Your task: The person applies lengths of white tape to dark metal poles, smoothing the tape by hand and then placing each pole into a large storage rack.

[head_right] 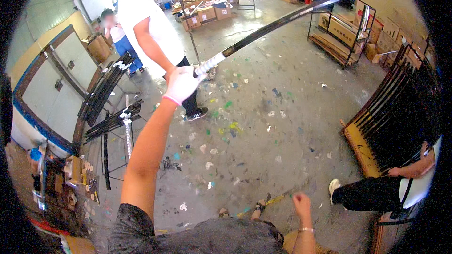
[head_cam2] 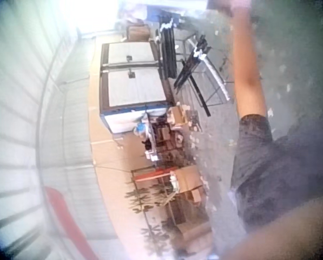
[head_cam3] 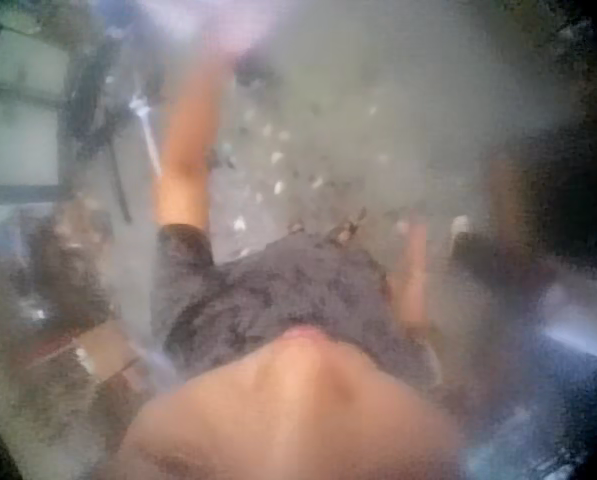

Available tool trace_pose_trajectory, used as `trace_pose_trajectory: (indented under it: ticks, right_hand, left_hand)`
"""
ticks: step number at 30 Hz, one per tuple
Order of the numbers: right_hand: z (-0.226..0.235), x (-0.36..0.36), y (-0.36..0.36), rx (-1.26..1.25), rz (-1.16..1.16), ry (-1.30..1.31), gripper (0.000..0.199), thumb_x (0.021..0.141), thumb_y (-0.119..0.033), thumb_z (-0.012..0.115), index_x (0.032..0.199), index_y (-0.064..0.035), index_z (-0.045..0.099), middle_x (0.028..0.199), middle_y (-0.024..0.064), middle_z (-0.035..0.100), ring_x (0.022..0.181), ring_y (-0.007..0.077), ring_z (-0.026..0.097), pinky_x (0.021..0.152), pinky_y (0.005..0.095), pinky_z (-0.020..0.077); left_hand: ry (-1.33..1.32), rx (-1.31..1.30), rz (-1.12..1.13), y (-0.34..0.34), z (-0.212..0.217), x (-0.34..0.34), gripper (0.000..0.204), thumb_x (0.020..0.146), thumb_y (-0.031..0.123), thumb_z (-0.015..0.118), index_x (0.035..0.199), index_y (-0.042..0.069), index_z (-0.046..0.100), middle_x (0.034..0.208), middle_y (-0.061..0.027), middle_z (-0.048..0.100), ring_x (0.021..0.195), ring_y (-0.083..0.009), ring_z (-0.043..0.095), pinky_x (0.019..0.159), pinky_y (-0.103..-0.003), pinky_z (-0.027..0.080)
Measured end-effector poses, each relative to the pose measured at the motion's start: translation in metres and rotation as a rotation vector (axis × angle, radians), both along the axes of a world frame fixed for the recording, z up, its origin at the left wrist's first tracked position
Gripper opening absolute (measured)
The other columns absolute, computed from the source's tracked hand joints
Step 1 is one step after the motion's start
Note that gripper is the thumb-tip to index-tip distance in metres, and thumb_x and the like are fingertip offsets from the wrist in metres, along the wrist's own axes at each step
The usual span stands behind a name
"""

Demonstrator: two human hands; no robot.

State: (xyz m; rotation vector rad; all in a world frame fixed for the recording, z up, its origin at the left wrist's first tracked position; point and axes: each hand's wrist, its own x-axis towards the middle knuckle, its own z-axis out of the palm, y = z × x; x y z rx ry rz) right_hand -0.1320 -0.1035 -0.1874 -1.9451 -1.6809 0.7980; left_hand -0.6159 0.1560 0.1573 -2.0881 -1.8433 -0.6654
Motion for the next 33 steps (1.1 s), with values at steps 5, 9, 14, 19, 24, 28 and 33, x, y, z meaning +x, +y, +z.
trace_pose_trajectory:
  ticks: [5,9,14,19,24,28,33]
  right_hand:
    - [0.200,-0.113,0.102,0.367,0.220,0.226,0.018,0.077,-0.012,0.062,0.091,0.0001,0.060,0.084,0.0142,0.059,0.076,0.0262,0.059,0.069,0.0314,0.0463]
    - [0.305,-0.181,0.129,0.647,0.364,0.364,0.018,0.076,-0.007,0.063,0.092,-0.0011,0.059,0.081,0.0119,0.056,0.076,0.0240,0.057,0.065,0.0321,0.0449]
    - [0.341,-0.203,0.125,0.669,0.305,0.436,0.012,0.075,-0.006,0.062,0.086,-0.0006,0.062,0.076,0.0105,0.056,0.070,0.0223,0.058,0.061,0.0319,0.0446]
    - [0.340,-0.207,0.118,0.688,0.258,0.366,0.008,0.075,-0.006,0.061,0.081,-0.0009,0.063,0.072,0.0107,0.056,0.068,0.0251,0.058,0.060,0.0336,0.0449]
    - [0.346,-0.214,0.113,0.756,0.256,0.167,0.004,0.072,-0.006,0.061,0.075,-0.0027,0.061,0.069,0.0102,0.053,0.066,0.0281,0.056,0.058,0.0358,0.0441]
    - [0.340,-0.218,0.119,0.768,0.265,0.207,0.004,0.066,-0.003,0.060,0.067,-0.0019,0.056,0.065,0.0100,0.050,0.060,0.0264,0.052,0.055,0.0347,0.0416]
    - [0.347,-0.224,0.109,0.770,0.332,0.339,0.008,0.061,0.002,0.057,0.063,-0.0002,0.050,0.061,0.0082,0.044,0.056,0.0196,0.046,0.052,0.0297,0.0381]
  left_hand:
    - [-0.437,-0.119,-0.256,-0.057,-0.014,0.077,0.026,0.080,0.028,0.058,0.085,0.003,0.058,0.070,-0.0162,0.060,0.068,-0.0299,0.061,0.065,-0.040,0.046]
    - [-1.012,-0.446,-0.564,-0.096,-0.030,0.102,0.016,0.084,0.012,0.051,0.097,0.003,0.048,0.073,-0.0031,0.049,0.058,-0.0125,0.052,0.057,-0.029,0.045]
    - [-1.234,-0.597,-0.488,-0.144,-0.007,0.135,0.015,0.086,0.006,0.049,0.101,0.003,0.047,0.073,-0.0017,0.046,0.063,-0.0080,0.045,0.060,-0.024,0.041]
    - [-1.071,-0.155,-0.471,-0.149,-0.036,0.147,0.021,0.084,0.004,0.050,0.105,0.001,0.048,0.068,-0.0114,0.050,0.056,-0.0177,0.047,0.055,-0.028,0.041]
    - [-0.957,0.037,-0.446,-0.153,-0.056,0.147,0.022,0.083,0.001,0.051,0.105,0.003,0.048,0.069,-0.0134,0.051,0.058,-0.0254,0.051,0.057,-0.030,0.043]
    - [-0.938,0.187,-0.432,-0.157,-0.059,0.152,0.023,0.083,0.000,0.052,0.105,0.005,0.048,0.073,-0.0149,0.054,0.063,-0.0278,0.057,0.061,-0.031,0.045]
    - [-1.297,0.038,-0.617,-0.153,-0.066,0.145,0.023,0.083,0.000,0.053,0.105,0.003,0.047,0.077,-0.0026,0.053,0.065,-0.0122,0.051,0.061,-0.024,0.043]
